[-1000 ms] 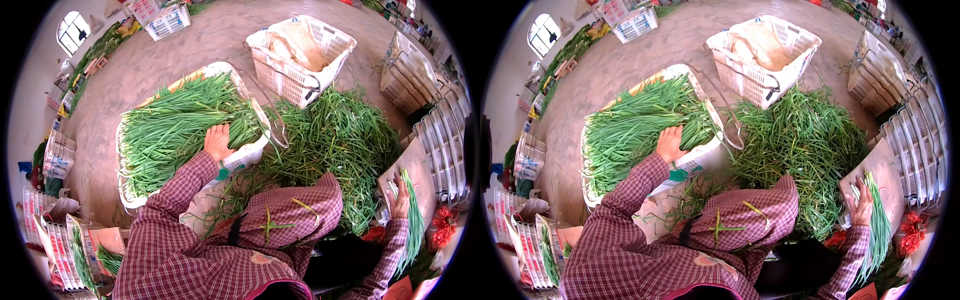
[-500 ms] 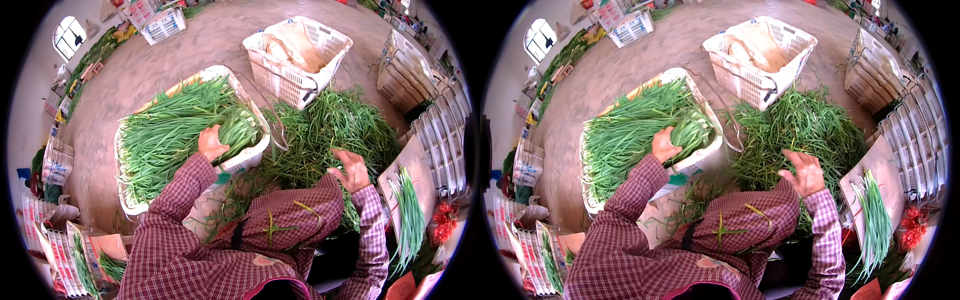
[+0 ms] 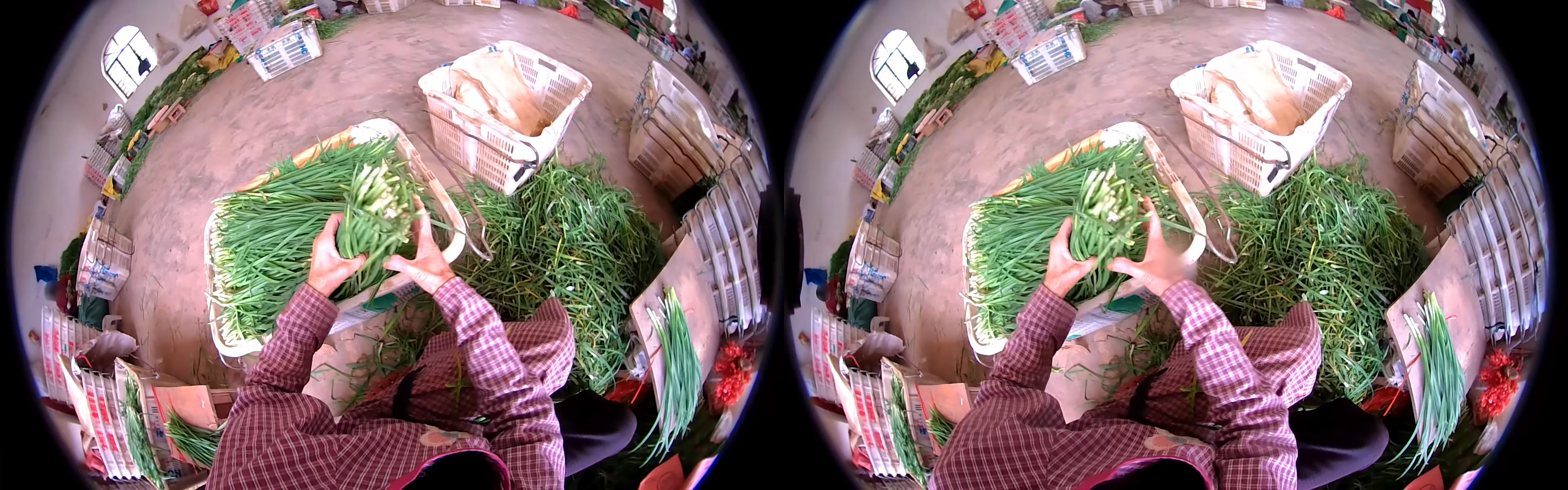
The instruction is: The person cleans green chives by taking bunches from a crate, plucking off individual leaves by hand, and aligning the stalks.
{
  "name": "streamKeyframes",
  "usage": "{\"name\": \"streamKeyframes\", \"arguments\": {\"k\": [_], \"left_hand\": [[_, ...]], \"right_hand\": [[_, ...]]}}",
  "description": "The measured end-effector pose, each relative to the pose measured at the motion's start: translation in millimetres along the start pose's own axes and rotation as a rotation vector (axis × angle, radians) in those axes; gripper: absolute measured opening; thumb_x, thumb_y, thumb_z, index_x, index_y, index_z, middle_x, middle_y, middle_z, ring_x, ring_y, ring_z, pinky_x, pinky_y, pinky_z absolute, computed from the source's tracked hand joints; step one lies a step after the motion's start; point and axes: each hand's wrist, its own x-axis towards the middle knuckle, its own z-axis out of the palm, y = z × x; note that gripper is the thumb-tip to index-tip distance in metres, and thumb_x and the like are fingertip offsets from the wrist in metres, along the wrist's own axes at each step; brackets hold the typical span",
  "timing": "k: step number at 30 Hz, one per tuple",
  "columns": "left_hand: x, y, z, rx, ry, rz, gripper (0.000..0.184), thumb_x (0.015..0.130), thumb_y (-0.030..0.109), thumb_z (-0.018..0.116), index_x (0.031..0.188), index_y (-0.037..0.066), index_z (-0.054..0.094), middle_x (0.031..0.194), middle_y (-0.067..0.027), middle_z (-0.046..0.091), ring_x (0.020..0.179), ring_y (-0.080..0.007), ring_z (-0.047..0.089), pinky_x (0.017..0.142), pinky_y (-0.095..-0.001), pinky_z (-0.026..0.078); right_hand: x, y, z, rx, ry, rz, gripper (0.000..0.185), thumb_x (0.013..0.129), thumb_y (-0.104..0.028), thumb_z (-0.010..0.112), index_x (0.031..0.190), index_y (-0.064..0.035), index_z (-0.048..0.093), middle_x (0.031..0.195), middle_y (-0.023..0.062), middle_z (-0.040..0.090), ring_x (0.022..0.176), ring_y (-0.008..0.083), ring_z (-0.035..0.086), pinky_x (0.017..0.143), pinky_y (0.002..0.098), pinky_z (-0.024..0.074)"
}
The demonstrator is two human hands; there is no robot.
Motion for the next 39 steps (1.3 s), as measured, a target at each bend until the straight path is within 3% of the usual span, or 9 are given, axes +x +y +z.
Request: {"name": "streamKeyframes", "arguments": {"k": [3, 8, 14, 18, 21, 25, 30, 34, 39], "left_hand": [[-12.7, 9.4, 12.4, 0.156, 0.001, -0.022, 0.057, 0.061, 0.015, 0.075, 0.112, 0.003, 0.050, 0.090, -0.0117, 0.064, 0.085, -0.0204, 0.064, 0.078, -0.0311, 0.050], [-35.5, 20.4, 36.4, 0.434, -0.045, 0.104, 0.063, 0.062, 0.009, 0.076, 0.118, 0.000, 0.048, 0.107, -0.0199, 0.053, 0.100, -0.0377, 0.055, 0.086, -0.0399, 0.045], [-31.5, 27.4, 3.3, 0.386, -0.292, 0.227, 0.079, 0.065, 0.016, 0.078, 0.132, -0.002, 0.041, 0.119, -0.0216, 0.053, 0.109, -0.0369, 0.053, 0.095, -0.0403, 0.043], [0.7, 59.7, -42.2, 0.302, -0.412, 0.118, 0.071, 0.063, 0.028, 0.085, 0.121, 0.000, 0.056, 0.111, -0.0174, 0.061, 0.100, -0.0276, 0.061, 0.088, -0.0368, 0.049], [19.7, 62.8, -28.6, 0.245, -0.306, 0.269, 0.099, 0.056, 0.033, 0.089, 0.136, -0.001, 0.041, 0.126, -0.0175, 0.052, 0.117, -0.0290, 0.051, 0.103, -0.0397, 0.038], [34.9, 27.3, 27.2, -0.144, -0.737, 0.063, 0.116, 0.057, 0.029, 0.090, 0.144, -0.003, 0.021, 0.142, -0.0163, 0.038, 0.129, -0.0224, 0.038, 0.109, -0.0343, 0.029], [23.3, 28.6, 31.4, -0.242, -0.698, -0.005, 0.090, 0.058, 0.023, 0.089, 0.130, -0.004, 0.042, 0.123, -0.0075, 0.054, 0.108, -0.0165, 0.054, 0.099, -0.0325, 0.042], [-8.7, 44.0, 11.1, -0.301, -0.664, -0.028, 0.083, 0.060, 0.027, 0.085, 0.128, 0.002, 0.045, 0.117, -0.0142, 0.059, 0.108, -0.0241, 0.058, 0.096, -0.0369, 0.045], [-46.4, 49.0, -28.0, -0.058, -0.666, 0.155, 0.083, 0.056, 0.026, 0.085, 0.128, 0.009, 0.046, 0.128, -0.0175, 0.047, 0.121, -0.0360, 0.045, 0.103, -0.0435, 0.037]], "right_hand": [[-2.3, -17.7, 19.8, 0.333, 0.124, -0.168, 0.136, 0.053, -0.042, 0.089, 0.149, -0.0130, -0.004, 0.149, 0.0167, 0.022, 0.134, 0.0300, 0.031, 0.109, 0.0399, 0.0328], [-18.9, 19.9, 12.2, 0.419, 0.276, 0.022, 0.082, 0.072, -0.031, 0.080, 0.136, -0.0041, 0.037, 0.126, 0.0130, 0.055, 0.118, 0.0192, 0.050, 0.107, 0.0352, 0.0312], [-30.4, 37.3, 0.2, 0.608, 0.335, 0.125, 0.037, 0.082, -0.024, 0.069, 0.110, -0.0003, 0.063, 0.111, 0.0113, 0.066, 0.114, 0.0160, 0.053, 0.108, 0.0335, 0.0155], [-39.6, 39.3, -4.9, 0.652, 0.332, 0.105, 0.025, 0.081, -0.012, 0.067, 0.103, 0.0011, 0.065, 0.104, 0.0127, 0.067, 0.105, 0.0212, 0.059, 0.102, 0.0352, 0.0337], [-41.2, 34.9, -2.0, 0.623, 0.341, 0.022, 0.034, 0.076, -0.002, 0.066, 0.109, -0.0002, 0.060, 0.104, 0.0117, 0.066, 0.097, 0.0212, 0.062, 0.093, 0.0342, 0.0450], [-38.9, 40.0, -2.4, 0.595, 0.284, -0.115, 0.052, 0.076, 0.000, 0.059, 0.127, -0.0017, 0.048, 0.120, 0.0124, 0.056, 0.109, 0.0241, 0.055, 0.097, 0.0393, 0.0436], [-37.1, 31.3, 0.0, 0.684, 0.271, -0.148, 0.056, 0.085, -0.019, 0.055, 0.136, -0.0035, 0.036, 0.134, 0.0161, 0.047, 0.123, 0.0302, 0.046, 0.108, 0.0493, 0.0351], [-47.7, -18.9, 18.0, -0.296, 0.286, -0.323, 0.087, 0.066, -0.056, 0.076, 0.135, -0.0144, 0.043, 0.131, 0.0184, 0.046, 0.123, 0.0391, 0.043, 0.102, 0.0533, 0.0391], [-68.3, -53.6, 45.9, -0.290, 0.010, -0.620, 0.079, 0.063, -0.038, 0.078, 0.132, -0.0151, 0.048, 0.138, 0.0156, 0.044, 0.127, 0.0380, 0.041, 0.102, 0.0538, 0.0328]]}}
